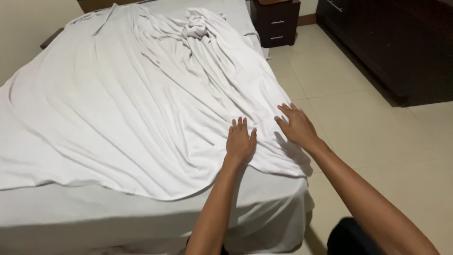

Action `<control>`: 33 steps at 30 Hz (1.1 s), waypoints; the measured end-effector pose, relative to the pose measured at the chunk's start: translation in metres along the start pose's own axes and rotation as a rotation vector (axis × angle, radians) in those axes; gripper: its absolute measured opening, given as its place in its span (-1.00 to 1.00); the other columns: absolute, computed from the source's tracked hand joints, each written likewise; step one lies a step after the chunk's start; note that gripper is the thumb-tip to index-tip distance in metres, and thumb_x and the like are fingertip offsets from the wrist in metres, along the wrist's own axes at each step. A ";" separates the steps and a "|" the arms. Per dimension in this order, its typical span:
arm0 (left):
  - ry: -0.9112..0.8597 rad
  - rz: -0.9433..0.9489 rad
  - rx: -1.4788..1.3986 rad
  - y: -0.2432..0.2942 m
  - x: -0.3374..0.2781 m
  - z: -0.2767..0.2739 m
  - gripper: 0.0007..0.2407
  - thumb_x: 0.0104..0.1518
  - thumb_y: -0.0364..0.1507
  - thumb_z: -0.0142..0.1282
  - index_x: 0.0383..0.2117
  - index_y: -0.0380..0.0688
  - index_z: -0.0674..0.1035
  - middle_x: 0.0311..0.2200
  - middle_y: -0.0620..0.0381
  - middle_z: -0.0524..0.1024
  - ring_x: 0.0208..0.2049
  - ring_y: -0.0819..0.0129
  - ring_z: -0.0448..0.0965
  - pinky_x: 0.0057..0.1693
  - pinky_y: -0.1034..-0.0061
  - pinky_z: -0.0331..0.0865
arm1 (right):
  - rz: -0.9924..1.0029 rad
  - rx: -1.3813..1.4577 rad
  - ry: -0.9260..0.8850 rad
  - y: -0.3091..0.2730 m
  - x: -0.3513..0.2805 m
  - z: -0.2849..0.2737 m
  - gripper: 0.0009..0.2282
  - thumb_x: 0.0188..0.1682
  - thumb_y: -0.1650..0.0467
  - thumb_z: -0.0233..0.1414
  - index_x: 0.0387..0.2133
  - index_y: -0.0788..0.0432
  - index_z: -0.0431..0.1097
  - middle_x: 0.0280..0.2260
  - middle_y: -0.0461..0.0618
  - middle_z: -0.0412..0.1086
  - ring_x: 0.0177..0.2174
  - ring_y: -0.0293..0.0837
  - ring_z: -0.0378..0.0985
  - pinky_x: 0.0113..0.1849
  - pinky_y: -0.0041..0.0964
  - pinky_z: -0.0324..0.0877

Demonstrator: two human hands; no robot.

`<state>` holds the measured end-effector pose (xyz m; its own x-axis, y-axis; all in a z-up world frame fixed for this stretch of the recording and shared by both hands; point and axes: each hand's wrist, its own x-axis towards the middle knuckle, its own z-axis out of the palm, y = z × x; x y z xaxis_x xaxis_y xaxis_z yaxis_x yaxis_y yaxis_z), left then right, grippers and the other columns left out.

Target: The person spreads a white fitted sheet over a mattress, smoothing it out and tucking the edges under the mattress at the corners and sides. They work around the bed to ensure the sheet is fully attached and wrinkle-free.

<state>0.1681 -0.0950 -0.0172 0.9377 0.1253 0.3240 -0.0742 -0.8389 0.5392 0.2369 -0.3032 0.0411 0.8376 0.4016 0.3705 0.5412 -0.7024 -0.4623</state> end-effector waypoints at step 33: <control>-0.234 -0.098 0.228 0.246 0.319 -0.467 -0.48 0.31 -0.13 -0.17 0.25 -0.30 0.38 0.26 -0.22 0.35 0.38 -0.15 0.14 0.44 0.10 -0.01 | 0.351 -0.277 -0.338 -0.177 0.293 -0.569 -0.46 0.07 0.13 0.01 0.28 0.10 0.29 0.08 0.31 0.45 0.15 0.19 0.43 0.33 0.04 0.04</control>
<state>0.2908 -0.0138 0.5823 0.9911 0.1086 0.0775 0.0735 -0.9291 0.3623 0.3446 -0.3956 0.6895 0.9660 0.2497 -0.0673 0.2239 -0.9377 -0.2658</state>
